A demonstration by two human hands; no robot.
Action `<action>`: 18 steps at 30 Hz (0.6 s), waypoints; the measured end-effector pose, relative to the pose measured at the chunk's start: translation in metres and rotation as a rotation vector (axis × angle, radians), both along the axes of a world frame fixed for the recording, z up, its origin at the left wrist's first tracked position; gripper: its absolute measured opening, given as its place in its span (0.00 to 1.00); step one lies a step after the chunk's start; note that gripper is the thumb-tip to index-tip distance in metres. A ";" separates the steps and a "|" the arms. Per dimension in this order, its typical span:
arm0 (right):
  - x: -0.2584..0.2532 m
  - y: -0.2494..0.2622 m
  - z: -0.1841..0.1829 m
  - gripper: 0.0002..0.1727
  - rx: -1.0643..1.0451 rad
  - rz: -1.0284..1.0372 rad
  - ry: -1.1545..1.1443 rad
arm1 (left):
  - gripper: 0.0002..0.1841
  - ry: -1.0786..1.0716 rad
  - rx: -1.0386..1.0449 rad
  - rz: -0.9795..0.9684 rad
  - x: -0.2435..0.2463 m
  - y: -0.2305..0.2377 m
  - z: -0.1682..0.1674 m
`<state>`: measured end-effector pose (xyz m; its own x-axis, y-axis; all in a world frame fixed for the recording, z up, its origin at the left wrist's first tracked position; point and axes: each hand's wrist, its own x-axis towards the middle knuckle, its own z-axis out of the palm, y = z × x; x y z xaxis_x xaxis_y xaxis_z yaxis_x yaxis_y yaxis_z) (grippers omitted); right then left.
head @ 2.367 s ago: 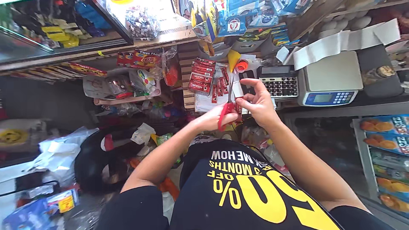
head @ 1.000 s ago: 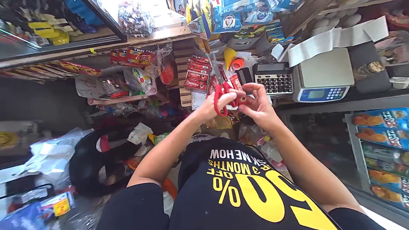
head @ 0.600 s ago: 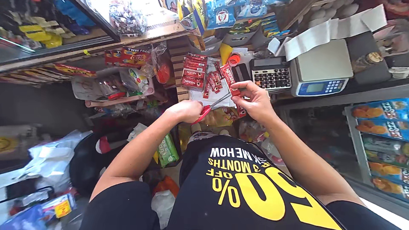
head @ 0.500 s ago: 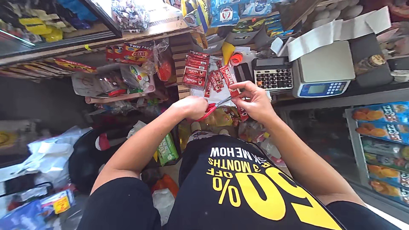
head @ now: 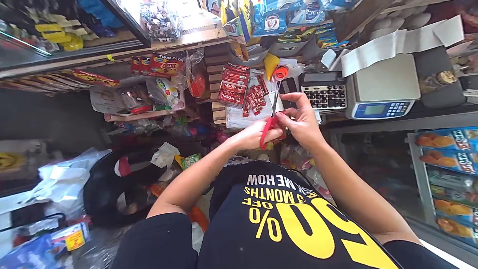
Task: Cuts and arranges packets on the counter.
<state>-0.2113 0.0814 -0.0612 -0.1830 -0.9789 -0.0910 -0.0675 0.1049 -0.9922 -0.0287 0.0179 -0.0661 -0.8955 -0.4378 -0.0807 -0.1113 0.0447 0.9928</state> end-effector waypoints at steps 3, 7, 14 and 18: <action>-0.012 0.015 -0.001 0.31 -0.037 0.057 -0.068 | 0.16 0.098 0.251 0.196 -0.008 0.001 0.009; -0.010 0.028 -0.006 0.25 -0.100 0.100 -0.068 | 0.21 0.173 0.311 0.195 0.008 -0.021 0.019; -0.012 0.014 -0.001 0.21 -0.094 0.083 0.004 | 0.12 -0.734 -0.424 -0.334 0.057 -0.044 0.026; -0.008 0.011 -0.002 0.21 -0.064 0.142 0.083 | 0.12 -0.932 -0.508 -0.532 0.047 -0.036 0.023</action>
